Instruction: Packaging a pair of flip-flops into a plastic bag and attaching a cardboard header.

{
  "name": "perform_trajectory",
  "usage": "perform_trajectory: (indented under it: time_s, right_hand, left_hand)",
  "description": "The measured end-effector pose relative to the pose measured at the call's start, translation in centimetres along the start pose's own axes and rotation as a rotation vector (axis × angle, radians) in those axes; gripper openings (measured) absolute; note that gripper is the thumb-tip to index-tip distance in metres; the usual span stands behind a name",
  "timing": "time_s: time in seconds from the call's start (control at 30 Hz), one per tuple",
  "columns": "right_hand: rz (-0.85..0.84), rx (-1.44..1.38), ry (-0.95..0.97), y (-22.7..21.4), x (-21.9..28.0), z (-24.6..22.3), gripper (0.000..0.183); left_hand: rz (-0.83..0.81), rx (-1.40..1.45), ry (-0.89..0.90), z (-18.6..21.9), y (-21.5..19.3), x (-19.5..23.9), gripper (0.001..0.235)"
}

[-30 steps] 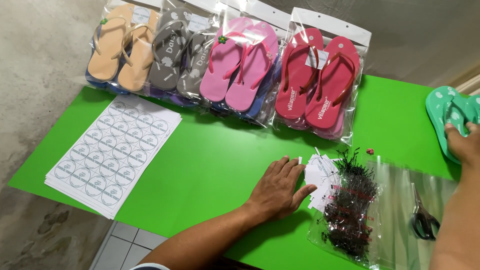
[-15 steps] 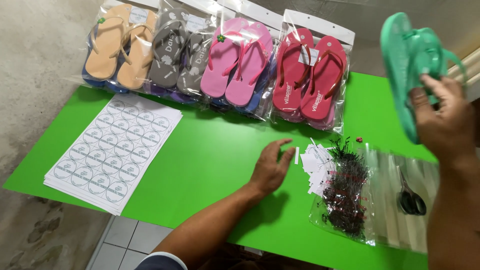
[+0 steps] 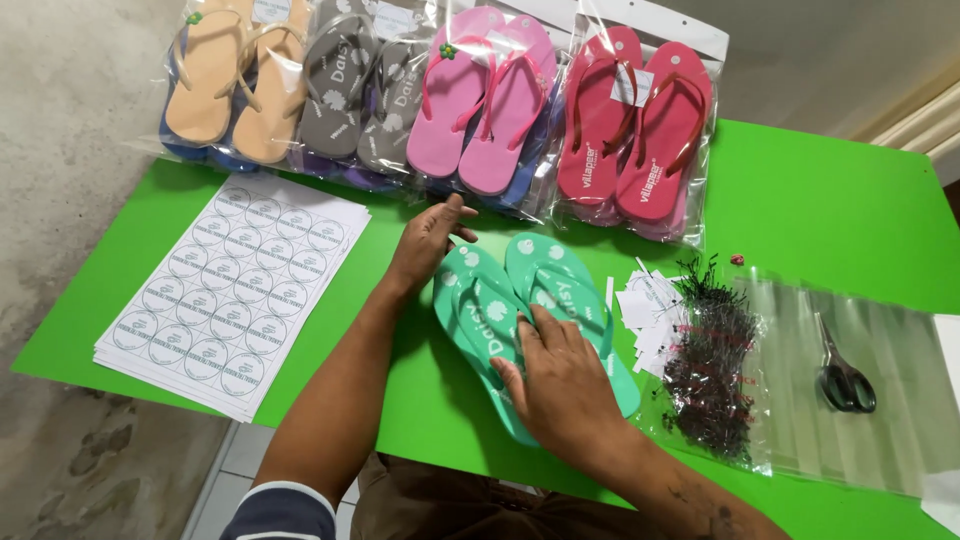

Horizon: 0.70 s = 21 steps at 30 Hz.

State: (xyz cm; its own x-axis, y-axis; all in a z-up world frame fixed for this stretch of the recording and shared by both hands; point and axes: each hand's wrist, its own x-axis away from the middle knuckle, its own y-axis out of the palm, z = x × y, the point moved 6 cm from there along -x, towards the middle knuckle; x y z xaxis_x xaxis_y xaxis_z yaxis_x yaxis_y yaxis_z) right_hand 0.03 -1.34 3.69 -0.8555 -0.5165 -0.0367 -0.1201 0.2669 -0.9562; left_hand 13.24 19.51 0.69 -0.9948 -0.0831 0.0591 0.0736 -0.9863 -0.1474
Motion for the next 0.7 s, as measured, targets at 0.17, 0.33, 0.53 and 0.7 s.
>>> perform_trajectory:
  time_s: [0.17, 0.33, 0.53, 0.7]
  right_hand:
    - [-0.061, -0.138, -0.059, -1.1, 0.1, 1.3, 0.058]
    - [0.21, -0.223, 0.162, -4.2, -1.0, 9.0, 0.059]
    - [0.035, -0.146, 0.26, -1.9, -1.6, 9.9, 0.051]
    - [0.152, -0.114, 0.276, 1.1, -1.8, 13.6, 0.028]
  left_hand:
    - [0.022, -0.237, 0.099, 0.6, 0.5, 0.5, 0.033]
    - [0.13, -0.573, -0.031, -0.6, -1.0, 1.3, 0.045]
    - [0.023, -0.45, -0.162, -0.4, -0.6, 2.1, 0.042]
    - [0.027, -0.18, -0.119, -1.4, 0.3, 1.0, 0.037]
